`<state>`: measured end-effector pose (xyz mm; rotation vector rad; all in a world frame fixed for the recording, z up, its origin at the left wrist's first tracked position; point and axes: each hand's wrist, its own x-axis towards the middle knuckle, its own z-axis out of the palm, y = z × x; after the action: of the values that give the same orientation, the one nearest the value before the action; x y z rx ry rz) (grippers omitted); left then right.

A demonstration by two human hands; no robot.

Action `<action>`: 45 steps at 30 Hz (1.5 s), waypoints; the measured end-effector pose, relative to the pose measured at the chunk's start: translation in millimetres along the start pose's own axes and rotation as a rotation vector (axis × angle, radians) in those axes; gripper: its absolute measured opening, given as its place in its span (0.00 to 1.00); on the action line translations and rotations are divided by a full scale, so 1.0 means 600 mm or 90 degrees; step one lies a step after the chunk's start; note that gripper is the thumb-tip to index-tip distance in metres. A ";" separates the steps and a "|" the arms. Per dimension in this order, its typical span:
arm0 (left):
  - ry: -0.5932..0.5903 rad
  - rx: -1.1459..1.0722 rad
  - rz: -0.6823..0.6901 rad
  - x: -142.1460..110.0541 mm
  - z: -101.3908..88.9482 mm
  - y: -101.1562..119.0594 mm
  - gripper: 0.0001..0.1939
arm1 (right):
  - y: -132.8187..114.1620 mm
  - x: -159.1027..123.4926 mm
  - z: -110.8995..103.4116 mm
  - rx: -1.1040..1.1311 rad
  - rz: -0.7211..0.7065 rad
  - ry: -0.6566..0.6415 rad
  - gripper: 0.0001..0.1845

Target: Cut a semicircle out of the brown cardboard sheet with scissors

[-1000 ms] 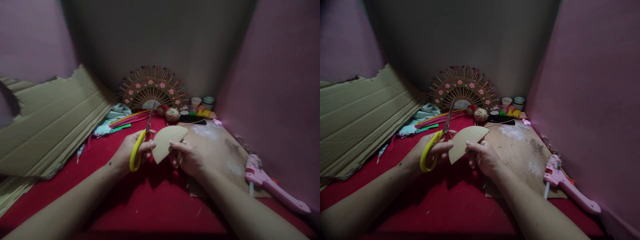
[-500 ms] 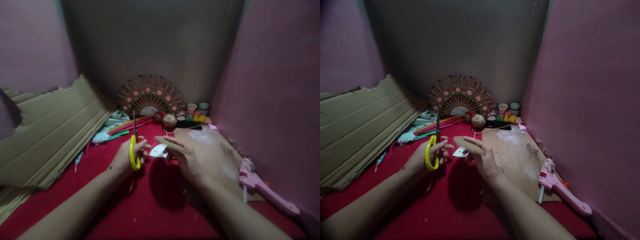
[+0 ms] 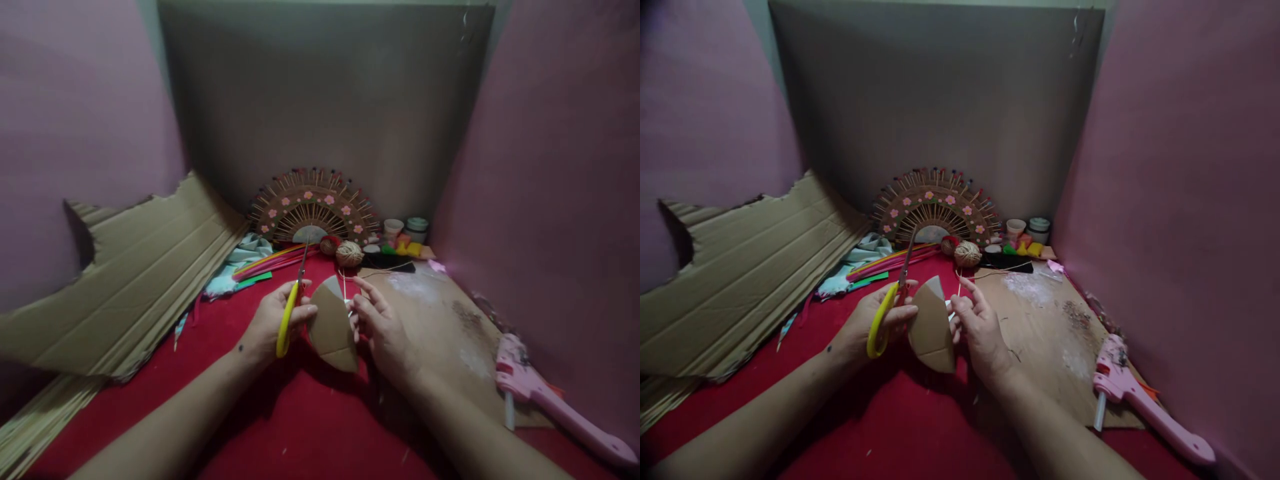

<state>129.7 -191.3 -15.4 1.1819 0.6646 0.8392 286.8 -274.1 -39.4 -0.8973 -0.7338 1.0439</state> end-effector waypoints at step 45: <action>-0.014 0.539 0.117 -0.006 -0.012 -0.029 0.21 | -0.002 0.020 -0.006 0.215 0.043 0.035 0.18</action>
<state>125.4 -193.1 -34.3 2.0329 0.9437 0.7021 294.2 -263.9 -38.9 -0.6593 -0.4652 1.1568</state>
